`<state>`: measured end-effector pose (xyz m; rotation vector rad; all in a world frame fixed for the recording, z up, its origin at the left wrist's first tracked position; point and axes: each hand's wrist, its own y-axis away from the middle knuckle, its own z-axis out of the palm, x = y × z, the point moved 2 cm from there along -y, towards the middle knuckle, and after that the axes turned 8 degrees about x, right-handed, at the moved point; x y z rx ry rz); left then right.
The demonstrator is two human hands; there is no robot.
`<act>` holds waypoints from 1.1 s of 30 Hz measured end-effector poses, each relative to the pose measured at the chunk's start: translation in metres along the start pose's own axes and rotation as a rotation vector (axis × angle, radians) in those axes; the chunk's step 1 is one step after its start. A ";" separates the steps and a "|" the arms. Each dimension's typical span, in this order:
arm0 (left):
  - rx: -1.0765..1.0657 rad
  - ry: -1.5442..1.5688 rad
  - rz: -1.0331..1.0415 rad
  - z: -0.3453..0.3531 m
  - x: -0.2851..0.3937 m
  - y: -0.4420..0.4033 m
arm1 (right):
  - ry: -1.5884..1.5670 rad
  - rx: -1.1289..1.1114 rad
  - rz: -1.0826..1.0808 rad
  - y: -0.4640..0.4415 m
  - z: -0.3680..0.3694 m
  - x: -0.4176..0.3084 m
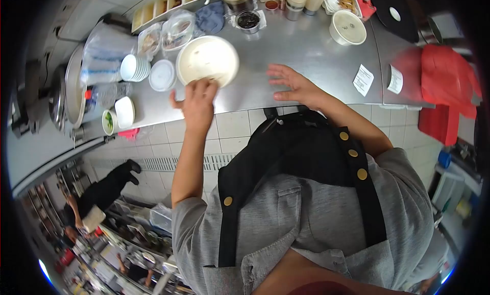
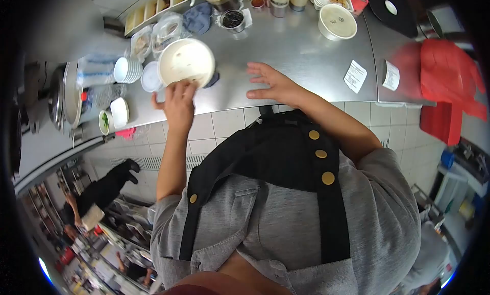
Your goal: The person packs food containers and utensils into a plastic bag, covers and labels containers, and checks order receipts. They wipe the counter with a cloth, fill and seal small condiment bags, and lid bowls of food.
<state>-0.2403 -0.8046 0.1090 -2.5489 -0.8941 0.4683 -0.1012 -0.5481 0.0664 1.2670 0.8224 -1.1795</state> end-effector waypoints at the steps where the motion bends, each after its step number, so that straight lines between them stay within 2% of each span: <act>1: 0.017 0.020 0.056 -0.012 0.017 -0.006 | -0.108 0.037 -0.008 -0.003 0.003 -0.007; 2: 0.035 0.033 0.090 -0.022 0.031 -0.010 | -0.097 0.018 -0.014 -0.004 0.005 -0.014; 4: 0.064 0.029 0.110 -0.039 0.056 -0.014 | -0.360 -0.037 0.093 -0.003 0.004 -0.027; 6: 0.120 0.029 0.170 -0.049 0.079 -0.016 | -0.379 -0.067 0.113 0.002 0.000 -0.032; 10: 0.110 0.059 0.131 -0.055 0.101 -0.016 | -0.437 -0.046 0.142 0.009 -0.019 -0.024; 12: 0.302 0.446 0.090 -0.050 0.096 -0.007 | -0.461 -0.014 0.152 0.016 -0.036 -0.017; 13: 0.307 0.434 0.084 -0.034 0.086 -0.005 | -0.371 0.119 0.110 0.018 -0.049 -0.015; 15: 0.335 0.615 -0.438 0.022 0.048 -0.001 | -0.264 0.303 0.094 0.021 -0.075 -0.011; 16: 0.348 0.604 -0.438 0.049 0.042 -0.003 | -0.279 0.307 0.125 0.023 -0.087 -0.005; 18: 0.167 0.268 -0.635 0.102 0.031 -0.007 | -0.299 0.322 0.146 0.026 -0.095 -0.004; 19: 0.170 0.278 -0.627 0.114 0.031 -0.009 | -0.269 0.276 0.141 0.030 -0.097 -0.008; 21: -0.355 0.187 -0.766 0.148 0.032 -0.004 | -0.225 0.233 0.132 0.030 -0.099 -0.011; 22: -0.215 0.169 -0.734 0.159 0.031 0.003 | -0.212 0.224 0.122 0.030 -0.100 -0.012; 23: -0.211 0.176 -0.751 0.171 0.024 0.009 | -0.195 0.208 0.114 0.028 -0.101 -0.014; 24: -0.107 0.692 -0.977 0.185 0.015 0.019 | -0.179 0.195 0.119 0.024 -0.102 -0.013; 25: 0.026 1.216 -1.169 0.167 0.020 0.017 | -0.120 0.196 0.138 0.017 -0.104 -0.007; 26: 0.231 1.408 -1.245 0.144 0.030 0.019 | -0.061 0.195 0.153 0.011 -0.104 -0.002; 28: 0.367 1.401 -1.087 0.059 0.059 0.008 | -0.022 0.128 0.154 0.000 -0.091 0.001; 30: 0.335 0.903 -0.353 -0.020 0.087 -0.004 | 0.005 0.020 0.176 -0.012 -0.066 0.003; 31: 0.149 0.846 -0.183 -0.050 0.099 -0.013 | 0.022 -0.024 0.181 -0.016 -0.050 0.002; 32: 0.055 0.685 0.028 -0.064 0.109 -0.017 | -0.030 -0.122 0.200 -0.019 -0.032 -0.001; 33: 0.060 0.492 0.140 -0.069 0.118 -0.014 | -0.080 -0.222 0.218 -0.023 -0.013 -0.007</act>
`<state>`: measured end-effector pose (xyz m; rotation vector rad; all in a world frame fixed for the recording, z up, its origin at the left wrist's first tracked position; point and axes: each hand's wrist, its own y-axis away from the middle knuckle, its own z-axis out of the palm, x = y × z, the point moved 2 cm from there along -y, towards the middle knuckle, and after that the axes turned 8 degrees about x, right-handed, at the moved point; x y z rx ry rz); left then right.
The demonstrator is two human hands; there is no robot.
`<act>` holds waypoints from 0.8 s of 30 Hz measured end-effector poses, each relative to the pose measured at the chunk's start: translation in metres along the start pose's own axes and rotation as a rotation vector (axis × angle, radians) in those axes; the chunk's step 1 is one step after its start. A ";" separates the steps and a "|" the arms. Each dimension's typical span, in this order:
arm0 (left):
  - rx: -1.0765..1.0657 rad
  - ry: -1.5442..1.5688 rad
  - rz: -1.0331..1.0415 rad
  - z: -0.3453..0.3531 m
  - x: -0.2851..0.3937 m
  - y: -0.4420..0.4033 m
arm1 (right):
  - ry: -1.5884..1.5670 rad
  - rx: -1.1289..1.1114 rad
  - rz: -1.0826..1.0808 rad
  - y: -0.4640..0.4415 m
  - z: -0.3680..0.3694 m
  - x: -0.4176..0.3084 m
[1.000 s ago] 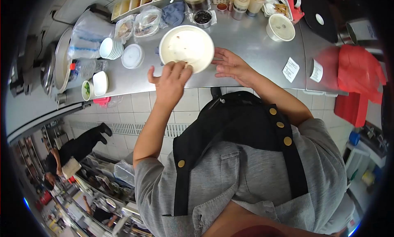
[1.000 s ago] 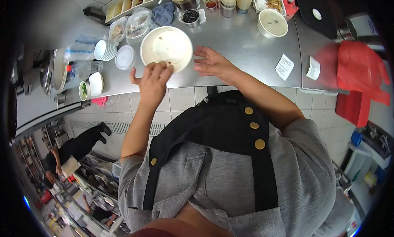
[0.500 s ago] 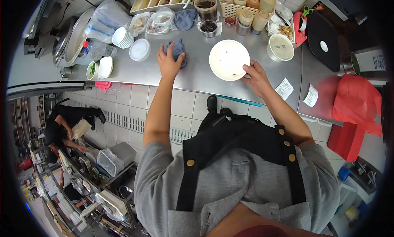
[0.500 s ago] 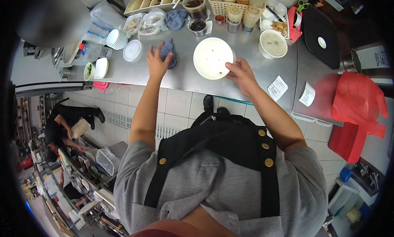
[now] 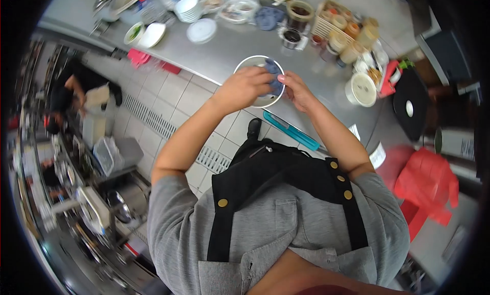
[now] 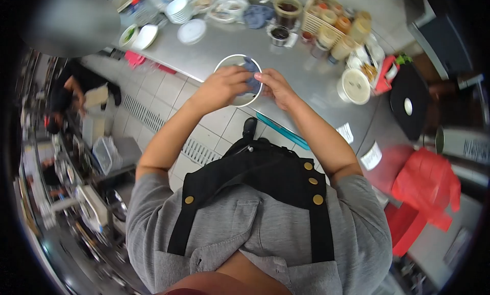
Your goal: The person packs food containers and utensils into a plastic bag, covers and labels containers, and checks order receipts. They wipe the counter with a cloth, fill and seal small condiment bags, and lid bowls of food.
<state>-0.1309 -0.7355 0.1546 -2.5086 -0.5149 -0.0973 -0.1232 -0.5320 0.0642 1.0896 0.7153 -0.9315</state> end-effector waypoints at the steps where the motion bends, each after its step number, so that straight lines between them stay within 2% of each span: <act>1: -0.027 -0.105 -0.004 -0.005 0.001 0.004 | -0.012 -0.102 0.010 -0.004 0.018 -0.009; 2: -0.061 -0.205 -0.011 -0.011 -0.001 0.010 | 0.012 -0.151 0.022 -0.008 0.031 -0.013; 4: 0.013 -0.350 -0.161 -0.025 -0.007 0.025 | 0.137 -0.167 -0.211 -0.022 0.057 -0.026; 6: 0.089 -0.489 -0.294 -0.039 -0.010 0.038 | 0.105 -0.281 -0.227 -0.039 0.082 -0.026; 8: 0.033 -0.782 -0.690 -0.052 -0.010 0.053 | 0.082 -0.349 -0.540 -0.045 0.117 -0.026; 10: 0.037 -0.815 -0.793 -0.067 -0.011 0.070 | 0.087 -0.441 -0.524 -0.040 0.152 -0.031; 12: -0.094 -0.370 -1.236 -0.081 -0.020 0.090 | 0.224 -0.501 -0.624 -0.046 0.180 -0.025; 13: -0.074 -0.189 -1.370 -0.091 -0.023 0.096 | 0.220 -0.516 -0.619 -0.050 0.193 -0.020; 14: -0.073 -0.195 -1.379 -0.086 -0.035 0.115 | 0.235 -0.558 -0.630 -0.056 0.206 -0.015; 16: 0.446 0.228 -1.209 -0.079 -0.050 0.146 | 0.252 -0.603 -0.639 -0.073 0.226 -0.006; 17: 0.404 0.449 -1.363 -0.090 -0.052 0.165 | 0.270 -0.669 -0.610 -0.085 0.236 -0.004; 18: 0.406 0.445 -1.367 -0.108 -0.051 0.184 | 0.287 -0.734 -0.581 -0.098 0.247 -0.002; 20: -0.035 0.457 -1.381 -0.139 -0.051 0.221 | 0.336 -0.730 -0.634 -0.121 0.267 -0.009; 22: -0.128 0.031 -1.472 -0.169 -0.034 0.238 | 0.480 -0.668 -0.643 -0.142 0.281 -0.017; 23: -0.135 0.032 -1.469 -0.177 -0.031 0.238 | 0.487 -0.694 -0.620 -0.149 0.288 -0.019; 24: 0.107 0.134 -1.543 -0.189 -0.030 0.239 | 0.481 -0.688 -0.621 -0.146 0.295 -0.023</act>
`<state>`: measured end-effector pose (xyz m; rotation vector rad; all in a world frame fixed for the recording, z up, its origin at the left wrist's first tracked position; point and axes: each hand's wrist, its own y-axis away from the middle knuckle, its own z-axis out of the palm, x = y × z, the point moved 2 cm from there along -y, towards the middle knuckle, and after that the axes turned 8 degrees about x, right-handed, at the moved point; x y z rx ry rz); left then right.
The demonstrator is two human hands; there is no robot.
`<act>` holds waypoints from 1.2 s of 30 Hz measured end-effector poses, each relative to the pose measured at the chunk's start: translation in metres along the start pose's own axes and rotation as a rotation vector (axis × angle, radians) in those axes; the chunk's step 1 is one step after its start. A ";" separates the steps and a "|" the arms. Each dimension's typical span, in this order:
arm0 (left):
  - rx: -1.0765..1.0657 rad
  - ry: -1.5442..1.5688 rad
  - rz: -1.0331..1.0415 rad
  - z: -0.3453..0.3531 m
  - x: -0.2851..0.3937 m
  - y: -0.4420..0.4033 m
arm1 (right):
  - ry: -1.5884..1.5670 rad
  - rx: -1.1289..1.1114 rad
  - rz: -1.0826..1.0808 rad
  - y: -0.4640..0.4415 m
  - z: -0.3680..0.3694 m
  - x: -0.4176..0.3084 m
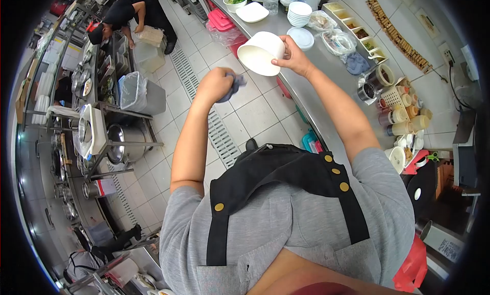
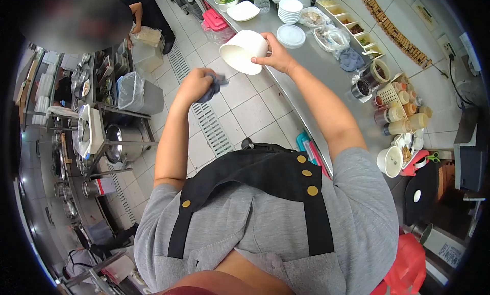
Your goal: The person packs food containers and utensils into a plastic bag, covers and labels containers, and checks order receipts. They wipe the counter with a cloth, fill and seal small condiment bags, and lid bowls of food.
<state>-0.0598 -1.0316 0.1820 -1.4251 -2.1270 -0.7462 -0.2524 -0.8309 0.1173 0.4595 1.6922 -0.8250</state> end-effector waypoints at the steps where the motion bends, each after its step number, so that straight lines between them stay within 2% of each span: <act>1: 0.100 0.217 -0.064 -0.009 -0.001 -0.002 | -0.066 -0.018 0.057 -0.006 0.004 -0.006; 2: 0.097 0.210 -0.059 -0.007 0.000 -0.008 | -0.132 -0.037 0.114 -0.009 0.011 -0.011; 4: 0.496 0.205 0.697 0.007 0.025 -0.016 | -0.157 -0.066 0.050 -0.010 0.033 -0.022; 6: 0.529 0.021 0.586 0.032 0.035 -0.012 | -0.174 -0.090 -0.006 -0.010 0.043 -0.034; 7: 0.536 -0.158 0.608 0.033 0.036 -0.010 | -0.095 -0.054 -0.034 -0.009 0.042 -0.039; 8: 0.517 -0.163 0.626 0.029 0.035 -0.010 | -0.018 -0.012 -0.061 -0.007 0.041 -0.044; 10: 0.146 -0.648 0.168 0.021 0.020 -0.012 | 0.063 0.035 -0.065 0.003 0.037 -0.045; 12: 0.198 -0.681 0.080 0.003 0.017 -0.003 | 0.380 0.110 -0.091 0.005 0.022 -0.038; 13: 0.342 -0.554 0.165 -0.004 0.021 0.006 | 0.430 0.134 -0.077 0.009 0.019 -0.039; 14: 0.462 -0.415 0.264 -0.005 0.026 0.012 | 0.465 0.125 -0.153 0.015 0.020 -0.041; 15: 0.562 -0.348 0.401 0.003 0.024 0.008 | 0.456 0.128 -0.086 0.026 0.029 -0.051; 16: 0.636 -0.258 0.541 0.022 0.015 0.001 | 0.420 0.228 -0.155 0.030 0.038 -0.043; 18: 0.354 0.211 0.376 0.077 -0.032 -0.024 | 0.315 0.300 -0.400 0.059 0.058 -0.079; 19: 0.347 0.153 0.377 0.098 -0.034 -0.020 | 0.477 0.330 -0.347 0.061 0.072 -0.063; 20: 0.276 0.193 0.339 0.116 -0.058 -0.026 | 0.511 0.318 -0.301 0.070 0.072 -0.052; 21: 0.224 0.427 0.086 0.119 -0.019 0.004 | 0.459 0.347 -0.250 0.088 0.063 -0.048; 22: 0.019 0.821 -0.034 0.115 -0.031 0.006 | 0.397 0.361 -0.216 0.104 0.054 -0.048; 23: -0.207 1.033 -0.120 0.103 -0.024 0.015 | 0.260 0.403 -0.250 0.115 0.040 -0.036; 24: -0.321 1.097 -0.063 0.098 -0.030 0.013 | 0.074 0.358 -0.118 0.130 0.022 -0.037; 26: -0.225 1.229 -0.040 0.098 -0.012 0.023 | 0.081 0.411 -0.114 0.151 0.007 -0.029; 27: -0.100 1.306 -0.019 0.106 0.014 0.038 | 0.080 0.428 -0.118 0.161 0.012 -0.028; 28: -0.113 1.293 -0.015 0.117 0.024 0.039 | 0.079 0.435 -0.101 0.168 0.020 -0.030; 30: -0.185 1.251 0.084 0.135 0.038 0.040 | 0.079 0.452 -0.090 0.183 0.016 -0.037; 32: -0.178 1.154 0.058 0.146 0.038 0.038 | 0.031 0.398 -0.043 0.194 -0.002 -0.047; 34: -0.192 0.447 0.221 0.147 0.041 0.039 | 0.057 0.390 -0.106 0.204 -0.017 -0.061; 36: -0.337 -0.467 0.613 0.140 0.071 0.046 | 0.345 0.317 -0.099 0.212 -0.027 -0.077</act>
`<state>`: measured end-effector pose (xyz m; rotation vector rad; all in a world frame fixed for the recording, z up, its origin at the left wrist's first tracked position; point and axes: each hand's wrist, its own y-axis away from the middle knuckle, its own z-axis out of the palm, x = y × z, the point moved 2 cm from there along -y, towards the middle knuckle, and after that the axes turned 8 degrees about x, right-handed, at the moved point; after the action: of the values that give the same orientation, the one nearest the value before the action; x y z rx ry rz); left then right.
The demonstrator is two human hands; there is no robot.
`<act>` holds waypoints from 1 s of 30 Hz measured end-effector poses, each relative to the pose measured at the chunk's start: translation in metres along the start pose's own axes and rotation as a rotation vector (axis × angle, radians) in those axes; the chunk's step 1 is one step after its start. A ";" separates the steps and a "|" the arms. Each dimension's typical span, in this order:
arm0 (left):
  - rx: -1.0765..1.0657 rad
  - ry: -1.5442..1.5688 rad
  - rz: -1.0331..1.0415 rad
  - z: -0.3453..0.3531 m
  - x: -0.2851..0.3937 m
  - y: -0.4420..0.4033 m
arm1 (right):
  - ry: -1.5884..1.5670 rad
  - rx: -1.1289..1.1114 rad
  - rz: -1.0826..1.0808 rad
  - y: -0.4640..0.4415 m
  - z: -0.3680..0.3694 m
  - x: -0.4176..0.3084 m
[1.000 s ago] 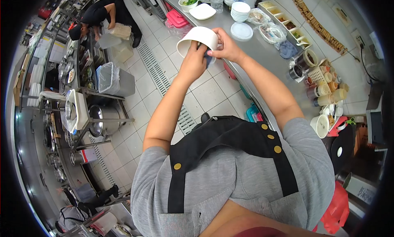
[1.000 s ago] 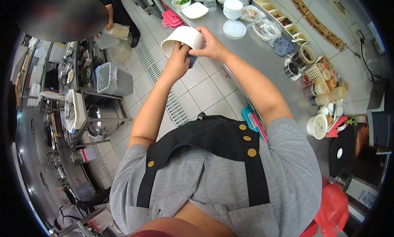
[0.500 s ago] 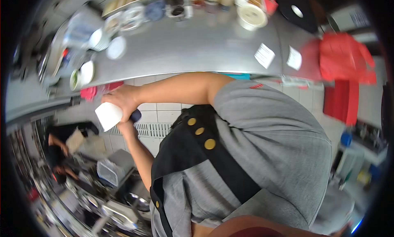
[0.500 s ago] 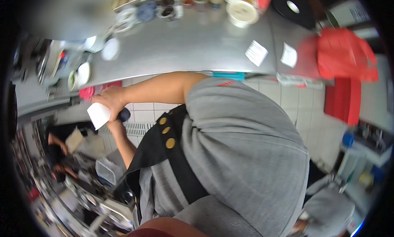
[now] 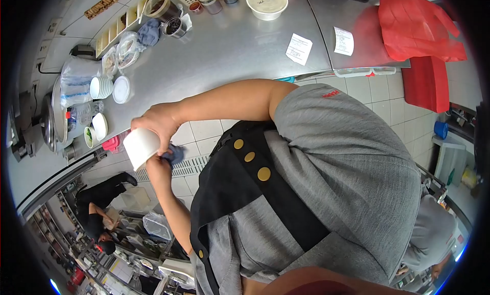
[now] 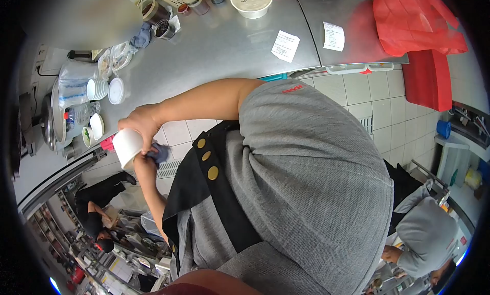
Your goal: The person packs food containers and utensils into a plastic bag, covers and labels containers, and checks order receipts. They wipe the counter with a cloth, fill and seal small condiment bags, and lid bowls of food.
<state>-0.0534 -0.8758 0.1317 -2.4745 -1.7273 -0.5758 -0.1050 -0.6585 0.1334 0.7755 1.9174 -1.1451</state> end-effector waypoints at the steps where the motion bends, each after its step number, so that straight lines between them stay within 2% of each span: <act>1: 0.236 -0.088 0.041 -0.011 0.018 0.004 | 0.016 0.094 0.022 0.001 -0.006 0.000; 3: 0.649 -0.236 0.130 -0.023 0.047 0.011 | 0.053 0.105 0.079 0.003 -0.013 0.001; 4: 0.763 -0.285 0.132 -0.020 0.051 0.009 | 0.079 0.103 0.143 0.006 -0.012 0.001; 6: 0.742 -0.390 0.185 0.004 0.051 -0.002 | 0.049 0.126 0.132 0.010 -0.004 -0.007; 7: 0.644 -0.515 0.219 0.017 0.038 -0.007 | 0.089 0.128 0.118 0.012 0.001 -0.013; 9: 0.437 -0.455 0.108 0.036 0.015 -0.018 | 0.143 0.185 0.047 0.015 0.008 -0.012; 11: 0.324 0.023 -0.135 0.047 -0.008 -0.023 | 0.162 0.166 -0.020 0.020 0.010 -0.009; 12: 0.333 0.464 -0.304 0.051 -0.011 -0.021 | 0.180 0.146 -0.085 0.022 0.009 -0.013; 13: 0.371 0.933 -0.459 0.055 -0.013 -0.019 | 0.156 0.049 -0.070 0.024 0.006 -0.016; 14: 0.425 1.298 -0.584 0.058 -0.016 -0.014 | 0.153 0.042 -0.072 0.023 0.005 -0.014; 16: 0.494 1.620 -0.681 0.053 -0.006 -0.006 | 0.064 -0.010 -0.270 0.019 0.003 -0.010; 18: 0.447 1.736 -0.614 0.041 0.000 0.005 | -0.045 -0.053 -0.321 0.008 0.007 0.013; 19: 0.309 1.703 -0.415 0.029 -0.003 0.016 | -0.099 -0.020 -0.351 0.004 -0.002 0.017; 20: 0.186 1.662 -0.209 0.017 -0.005 0.030 | -0.294 0.045 -0.275 -0.001 0.000 0.032; 22: 0.100 1.690 -0.102 -0.013 0.007 0.056 | -0.609 0.064 0.171 -0.028 0.000 0.074; 23: 0.241 1.695 -0.111 -0.026 -0.006 0.071 | -0.751 0.042 0.423 -0.035 -0.004 0.076; 25: 0.138 0.948 -0.225 -0.044 -0.037 0.098 | -0.825 0.072 0.499 -0.055 0.012 0.072; 26: 0.210 0.953 -0.263 -0.043 -0.053 0.108 | -0.916 0.008 0.438 -0.067 0.020 0.076; 28: 0.317 0.975 -0.537 -0.038 -0.094 0.135 | -0.972 -0.069 0.410 -0.093 0.052 0.078; 30: 0.457 1.017 -0.555 -0.048 -0.133 0.161 | -1.030 -0.118 0.430 -0.122 0.092 0.062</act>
<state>0.0420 -1.0664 0.1556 -1.0306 -1.7283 -1.0641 -0.2075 -0.7847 0.1067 0.3656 0.8883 -0.8775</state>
